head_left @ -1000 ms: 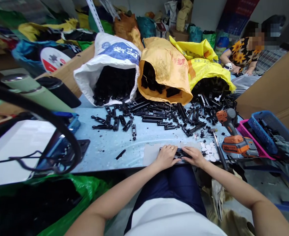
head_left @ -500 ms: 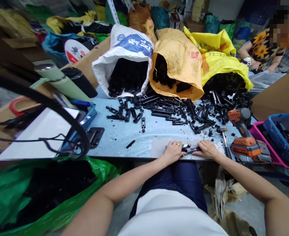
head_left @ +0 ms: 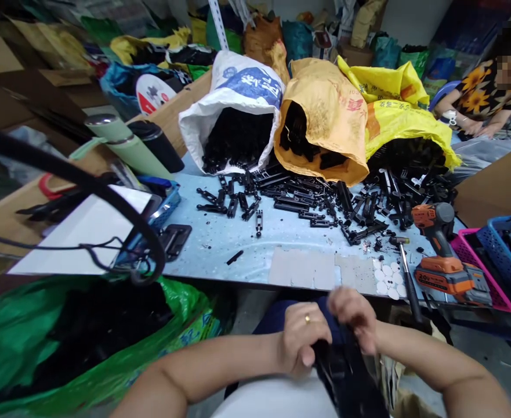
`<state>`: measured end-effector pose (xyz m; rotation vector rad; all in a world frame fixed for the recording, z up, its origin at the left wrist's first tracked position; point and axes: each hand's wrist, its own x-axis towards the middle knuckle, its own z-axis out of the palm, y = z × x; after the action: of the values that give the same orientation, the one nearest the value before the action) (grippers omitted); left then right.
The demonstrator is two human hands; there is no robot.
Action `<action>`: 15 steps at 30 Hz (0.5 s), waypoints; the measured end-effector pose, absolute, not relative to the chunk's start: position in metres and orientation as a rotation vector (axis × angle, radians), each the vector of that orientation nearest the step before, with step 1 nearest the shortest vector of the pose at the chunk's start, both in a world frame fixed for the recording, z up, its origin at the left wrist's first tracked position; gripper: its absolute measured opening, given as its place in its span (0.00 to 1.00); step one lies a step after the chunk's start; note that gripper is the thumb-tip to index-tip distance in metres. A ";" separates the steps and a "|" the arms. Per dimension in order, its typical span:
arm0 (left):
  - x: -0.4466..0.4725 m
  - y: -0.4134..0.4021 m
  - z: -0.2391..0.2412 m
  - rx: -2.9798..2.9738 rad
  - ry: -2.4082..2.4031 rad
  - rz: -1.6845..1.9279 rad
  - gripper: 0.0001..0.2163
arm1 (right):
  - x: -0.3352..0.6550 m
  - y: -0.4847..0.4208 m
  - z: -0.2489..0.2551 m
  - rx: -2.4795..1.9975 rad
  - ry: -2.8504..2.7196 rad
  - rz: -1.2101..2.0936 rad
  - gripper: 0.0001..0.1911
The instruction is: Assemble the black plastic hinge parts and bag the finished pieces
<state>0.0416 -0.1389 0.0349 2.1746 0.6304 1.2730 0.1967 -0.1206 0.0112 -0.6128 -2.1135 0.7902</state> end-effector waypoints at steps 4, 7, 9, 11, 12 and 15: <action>0.048 -0.116 0.002 2.352 0.863 1.437 0.37 | 0.165 -0.076 -0.028 -1.041 -1.786 0.586 0.28; 0.046 -0.072 -0.021 2.561 1.147 1.209 0.35 | 0.184 -0.004 -0.027 -1.113 -1.990 0.404 0.21; 0.050 -0.036 -0.028 2.589 1.379 0.750 0.31 | 0.212 0.050 -0.019 -1.306 -1.918 0.266 0.22; 0.059 0.000 -0.027 2.532 1.523 0.396 0.27 | 0.239 0.098 -0.010 -1.603 -1.718 0.232 0.25; 0.062 0.016 -0.024 2.521 1.545 0.330 0.26 | 0.249 0.117 -0.005 -1.645 -1.695 0.245 0.26; 0.059 0.051 -0.009 2.482 1.685 0.421 0.24 | 0.264 0.151 0.008 -1.671 -1.699 0.314 0.23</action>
<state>0.0592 0.0509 -0.0090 2.4822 1.6850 0.4212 0.2637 0.1510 0.0077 -1.6706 -1.6990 0.3139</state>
